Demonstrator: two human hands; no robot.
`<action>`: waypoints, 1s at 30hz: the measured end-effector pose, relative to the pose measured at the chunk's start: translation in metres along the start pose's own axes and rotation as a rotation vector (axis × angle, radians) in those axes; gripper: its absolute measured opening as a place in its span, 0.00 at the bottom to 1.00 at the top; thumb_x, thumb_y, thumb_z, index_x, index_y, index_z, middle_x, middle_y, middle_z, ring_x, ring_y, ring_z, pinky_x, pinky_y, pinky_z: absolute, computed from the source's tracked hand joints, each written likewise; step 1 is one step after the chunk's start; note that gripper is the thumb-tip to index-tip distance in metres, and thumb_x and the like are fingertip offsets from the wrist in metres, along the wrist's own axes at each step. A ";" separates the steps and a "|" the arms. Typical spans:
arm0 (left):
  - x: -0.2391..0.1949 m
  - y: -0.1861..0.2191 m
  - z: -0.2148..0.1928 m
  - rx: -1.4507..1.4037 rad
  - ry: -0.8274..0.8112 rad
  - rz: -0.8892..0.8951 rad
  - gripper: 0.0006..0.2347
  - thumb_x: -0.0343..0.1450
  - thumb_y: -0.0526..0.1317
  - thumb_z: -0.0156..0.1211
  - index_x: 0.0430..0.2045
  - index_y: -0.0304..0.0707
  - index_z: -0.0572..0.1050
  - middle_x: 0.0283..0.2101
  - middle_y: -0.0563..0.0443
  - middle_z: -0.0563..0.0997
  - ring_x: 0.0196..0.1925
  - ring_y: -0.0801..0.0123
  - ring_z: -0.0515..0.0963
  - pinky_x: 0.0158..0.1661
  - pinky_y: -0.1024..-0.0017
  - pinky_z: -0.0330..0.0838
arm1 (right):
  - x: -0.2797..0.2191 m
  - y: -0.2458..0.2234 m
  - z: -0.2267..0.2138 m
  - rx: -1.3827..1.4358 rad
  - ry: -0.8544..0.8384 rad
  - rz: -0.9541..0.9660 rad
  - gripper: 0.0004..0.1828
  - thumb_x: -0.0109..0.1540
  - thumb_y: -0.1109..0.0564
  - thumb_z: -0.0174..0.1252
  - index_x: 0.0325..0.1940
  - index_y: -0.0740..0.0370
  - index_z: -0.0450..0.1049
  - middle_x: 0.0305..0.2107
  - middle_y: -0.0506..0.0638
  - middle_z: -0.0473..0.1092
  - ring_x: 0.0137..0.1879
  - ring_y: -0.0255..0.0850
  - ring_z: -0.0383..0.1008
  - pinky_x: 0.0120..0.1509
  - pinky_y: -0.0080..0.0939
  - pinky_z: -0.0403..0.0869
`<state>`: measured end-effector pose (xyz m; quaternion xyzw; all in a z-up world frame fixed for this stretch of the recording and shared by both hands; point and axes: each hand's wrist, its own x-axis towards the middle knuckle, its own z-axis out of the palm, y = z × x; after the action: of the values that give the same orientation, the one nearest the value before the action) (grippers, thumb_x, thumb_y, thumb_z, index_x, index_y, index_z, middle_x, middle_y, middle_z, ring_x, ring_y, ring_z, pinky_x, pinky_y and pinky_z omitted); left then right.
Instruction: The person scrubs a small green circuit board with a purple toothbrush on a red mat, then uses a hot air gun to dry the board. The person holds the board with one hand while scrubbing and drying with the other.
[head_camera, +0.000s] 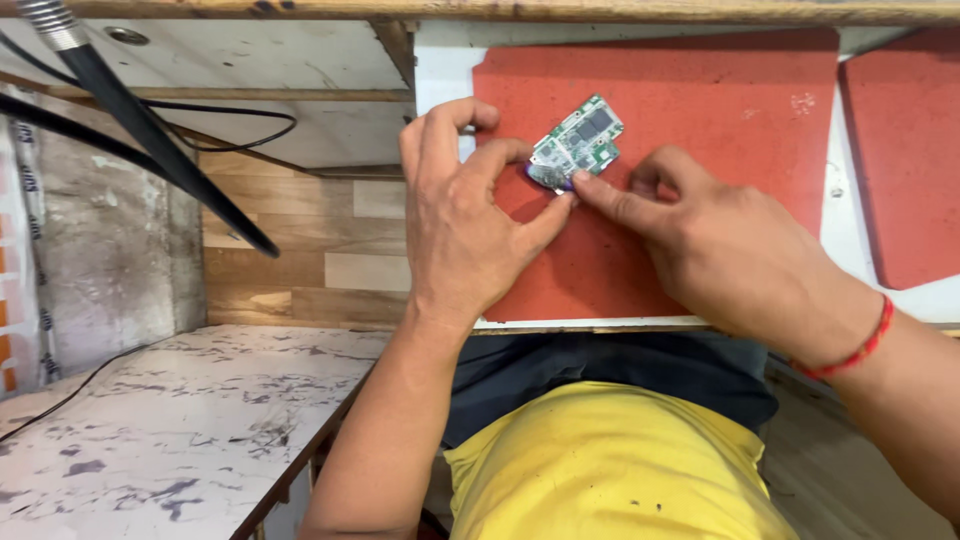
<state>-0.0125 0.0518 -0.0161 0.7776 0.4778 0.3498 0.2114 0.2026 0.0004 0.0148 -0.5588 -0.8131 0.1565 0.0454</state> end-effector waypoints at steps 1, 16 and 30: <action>-0.001 0.000 -0.001 0.003 -0.004 -0.004 0.17 0.58 0.42 0.82 0.34 0.39 0.80 0.53 0.47 0.70 0.61 0.53 0.66 0.60 0.59 0.68 | 0.000 0.001 0.000 -0.013 0.055 0.041 0.35 0.58 0.67 0.52 0.69 0.46 0.72 0.42 0.58 0.71 0.30 0.54 0.76 0.34 0.52 0.76; 0.003 -0.001 -0.001 -0.025 -0.004 -0.007 0.26 0.57 0.42 0.84 0.44 0.39 0.74 0.54 0.47 0.70 0.60 0.51 0.67 0.59 0.58 0.68 | -0.010 -0.019 -0.003 -0.033 -0.011 0.203 0.36 0.59 0.67 0.50 0.71 0.46 0.68 0.45 0.56 0.69 0.30 0.55 0.76 0.31 0.52 0.76; 0.003 -0.003 0.001 0.015 -0.014 -0.001 0.25 0.57 0.40 0.83 0.44 0.38 0.74 0.53 0.46 0.71 0.59 0.50 0.68 0.59 0.57 0.68 | -0.003 -0.020 0.014 0.013 0.039 0.127 0.37 0.59 0.67 0.48 0.72 0.48 0.68 0.44 0.58 0.69 0.27 0.56 0.75 0.31 0.55 0.75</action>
<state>-0.0122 0.0559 -0.0179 0.7814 0.4792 0.3406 0.2093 0.1829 -0.0120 0.0078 -0.6121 -0.7738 0.1534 0.0551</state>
